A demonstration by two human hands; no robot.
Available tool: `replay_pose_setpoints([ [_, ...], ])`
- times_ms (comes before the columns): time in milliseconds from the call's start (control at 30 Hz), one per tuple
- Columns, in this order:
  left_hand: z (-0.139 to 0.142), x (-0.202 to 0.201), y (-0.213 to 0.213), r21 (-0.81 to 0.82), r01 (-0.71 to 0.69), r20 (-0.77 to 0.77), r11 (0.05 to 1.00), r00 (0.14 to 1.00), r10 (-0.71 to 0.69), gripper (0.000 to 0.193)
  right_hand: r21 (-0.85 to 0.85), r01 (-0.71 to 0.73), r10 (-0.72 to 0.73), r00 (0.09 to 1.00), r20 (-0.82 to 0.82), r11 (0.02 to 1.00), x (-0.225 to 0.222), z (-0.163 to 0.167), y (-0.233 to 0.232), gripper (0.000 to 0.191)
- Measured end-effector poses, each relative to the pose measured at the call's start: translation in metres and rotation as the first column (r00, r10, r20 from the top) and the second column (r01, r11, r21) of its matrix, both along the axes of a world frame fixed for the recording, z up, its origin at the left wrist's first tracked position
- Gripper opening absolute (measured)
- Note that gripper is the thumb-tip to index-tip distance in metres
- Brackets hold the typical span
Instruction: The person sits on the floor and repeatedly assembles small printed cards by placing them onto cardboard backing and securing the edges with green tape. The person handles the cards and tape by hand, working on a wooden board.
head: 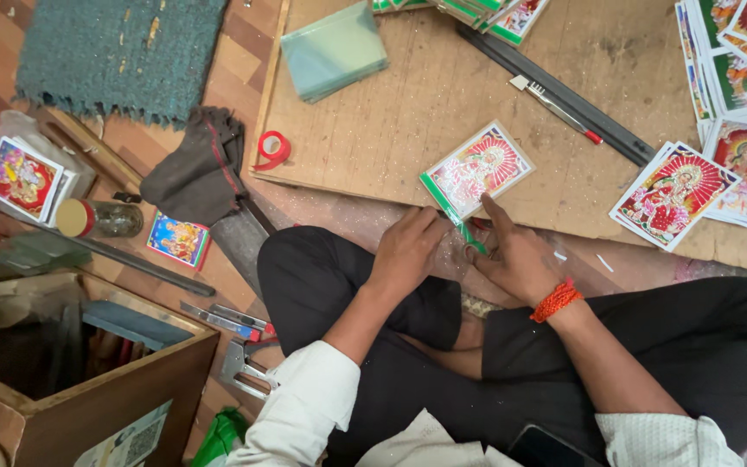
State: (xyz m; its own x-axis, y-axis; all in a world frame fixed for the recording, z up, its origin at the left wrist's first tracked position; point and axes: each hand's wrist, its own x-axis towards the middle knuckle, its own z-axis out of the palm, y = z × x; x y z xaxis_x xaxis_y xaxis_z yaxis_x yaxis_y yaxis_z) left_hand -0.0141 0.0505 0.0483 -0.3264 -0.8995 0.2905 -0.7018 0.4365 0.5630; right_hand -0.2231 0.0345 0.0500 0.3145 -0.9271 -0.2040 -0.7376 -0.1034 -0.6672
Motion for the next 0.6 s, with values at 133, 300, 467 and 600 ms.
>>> replay_pose_setpoints([
  [133, 0.003, -0.003, -0.001, -0.007, 0.009, 0.016, 1.0, 1.0, -0.009, 0.022, 0.086, 0.032, -0.032, 0.999, 0.0, 0.996, 0.0, 0.0, 0.0, 0.093],
  [300, -0.001, -0.007, 0.0, -0.018, 0.013, -0.011, 1.0, 1.0, -0.013, 0.03, 0.067, 0.008, -0.013, 0.997, 0.07, 0.998, 0.002, -0.005, -0.001, 0.098],
  [467, -0.006, -0.016, -0.001, 0.076, -0.006, 0.048, 0.997, 0.999, 0.002, 0.023, 0.09, -0.024, 0.018, 0.997, 0.071, 0.996, 0.001, -0.004, 0.001, 0.105],
  [600, -0.012, -0.012, 0.001, 0.04, -0.126, -0.176, 0.991, 0.976, 0.131, 0.019, 0.107, 0.018, -0.04, 0.977, 0.211, 0.994, -0.012, 0.002, -0.002, 0.093],
])
